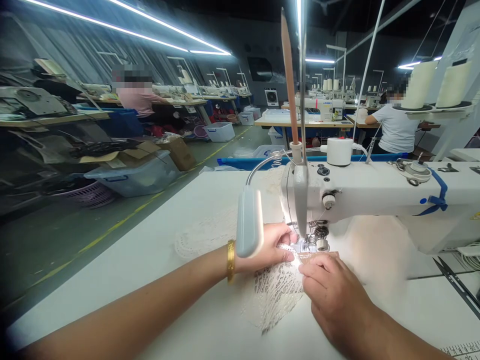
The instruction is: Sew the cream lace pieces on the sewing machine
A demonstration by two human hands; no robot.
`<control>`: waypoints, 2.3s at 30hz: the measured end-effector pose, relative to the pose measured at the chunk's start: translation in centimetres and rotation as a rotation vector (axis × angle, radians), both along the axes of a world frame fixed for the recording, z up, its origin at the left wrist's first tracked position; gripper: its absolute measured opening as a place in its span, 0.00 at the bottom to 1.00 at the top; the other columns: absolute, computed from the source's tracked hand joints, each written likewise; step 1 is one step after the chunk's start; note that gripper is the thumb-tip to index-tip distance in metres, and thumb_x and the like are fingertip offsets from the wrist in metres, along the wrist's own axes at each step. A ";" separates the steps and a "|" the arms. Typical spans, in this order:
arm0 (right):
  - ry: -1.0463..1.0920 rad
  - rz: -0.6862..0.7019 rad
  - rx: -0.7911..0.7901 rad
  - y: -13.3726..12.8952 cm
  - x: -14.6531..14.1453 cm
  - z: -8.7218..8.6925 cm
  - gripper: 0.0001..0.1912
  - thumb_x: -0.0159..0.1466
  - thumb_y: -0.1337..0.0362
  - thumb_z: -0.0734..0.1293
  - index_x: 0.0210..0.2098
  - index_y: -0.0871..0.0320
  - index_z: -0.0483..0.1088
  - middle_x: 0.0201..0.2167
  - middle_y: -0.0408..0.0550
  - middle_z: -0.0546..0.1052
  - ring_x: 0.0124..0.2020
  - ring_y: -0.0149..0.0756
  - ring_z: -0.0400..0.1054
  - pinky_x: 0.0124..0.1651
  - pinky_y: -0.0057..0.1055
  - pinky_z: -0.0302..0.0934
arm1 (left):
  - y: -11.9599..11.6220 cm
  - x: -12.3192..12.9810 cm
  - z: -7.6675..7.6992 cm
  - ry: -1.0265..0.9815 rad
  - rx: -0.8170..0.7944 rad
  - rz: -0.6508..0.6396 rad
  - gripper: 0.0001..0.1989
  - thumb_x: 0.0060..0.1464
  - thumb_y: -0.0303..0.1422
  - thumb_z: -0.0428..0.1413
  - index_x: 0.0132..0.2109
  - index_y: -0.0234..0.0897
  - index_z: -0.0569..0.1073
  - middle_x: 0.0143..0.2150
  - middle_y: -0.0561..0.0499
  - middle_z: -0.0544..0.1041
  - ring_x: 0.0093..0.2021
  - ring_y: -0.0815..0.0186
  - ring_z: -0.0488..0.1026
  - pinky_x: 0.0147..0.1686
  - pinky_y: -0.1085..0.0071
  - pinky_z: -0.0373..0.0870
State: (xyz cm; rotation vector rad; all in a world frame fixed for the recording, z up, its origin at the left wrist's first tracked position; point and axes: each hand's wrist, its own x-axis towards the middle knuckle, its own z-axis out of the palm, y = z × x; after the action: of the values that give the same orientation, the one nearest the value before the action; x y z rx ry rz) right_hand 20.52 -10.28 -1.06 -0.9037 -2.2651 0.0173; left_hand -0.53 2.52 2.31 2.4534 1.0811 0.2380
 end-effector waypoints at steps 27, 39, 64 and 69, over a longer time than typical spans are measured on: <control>-0.015 -0.012 0.000 0.0 0.1 -0.6 0.24 0.59 0.82 0.59 0.50 0.57 0.70 0.49 0.53 0.80 0.52 0.48 0.72 0.51 0.48 0.73 | -4.7 -0.8 -1.0 -0.094 0.558 -0.112 0.11 0.61 0.18 0.50 0.34 0.36 0.71 0.38 0.47 0.76 0.38 0.59 0.69 0.45 0.58 0.68; -0.020 -0.035 0.004 0.0 0.0 -0.7 0.21 0.62 0.81 0.58 0.50 0.59 0.70 0.45 0.54 0.80 0.49 0.46 0.72 0.50 0.46 0.74 | -6.3 -1.0 -1.3 -0.098 0.495 -0.153 0.11 0.63 0.21 0.49 0.36 0.36 0.73 0.41 0.45 0.80 0.42 0.57 0.75 0.49 0.55 0.71; -0.045 -0.163 -0.020 -0.5 -0.5 -1.0 0.20 0.62 0.82 0.57 0.44 0.57 0.72 0.36 0.49 0.73 0.39 0.41 0.65 0.39 0.35 0.64 | -3.7 -1.4 -1.9 -0.076 0.423 -0.243 0.06 0.67 0.31 0.55 0.50 0.38 0.72 0.55 0.44 0.80 0.56 0.50 0.75 0.61 0.46 0.60; -0.049 -0.178 -0.028 -0.5 -0.6 -1.1 0.18 0.63 0.82 0.58 0.44 0.58 0.71 0.35 0.49 0.70 0.37 0.41 0.62 0.37 0.35 0.61 | -3.1 -1.6 -2.0 -0.081 0.424 -0.268 0.08 0.67 0.31 0.55 0.51 0.38 0.72 0.55 0.44 0.80 0.56 0.49 0.76 0.59 0.46 0.62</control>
State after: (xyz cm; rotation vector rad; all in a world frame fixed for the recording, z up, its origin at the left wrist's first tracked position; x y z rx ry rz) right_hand 19.92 -10.74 -2.13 -1.1283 -2.2262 -0.0537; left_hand -2.13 -0.60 0.31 2.8971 0.7102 0.5205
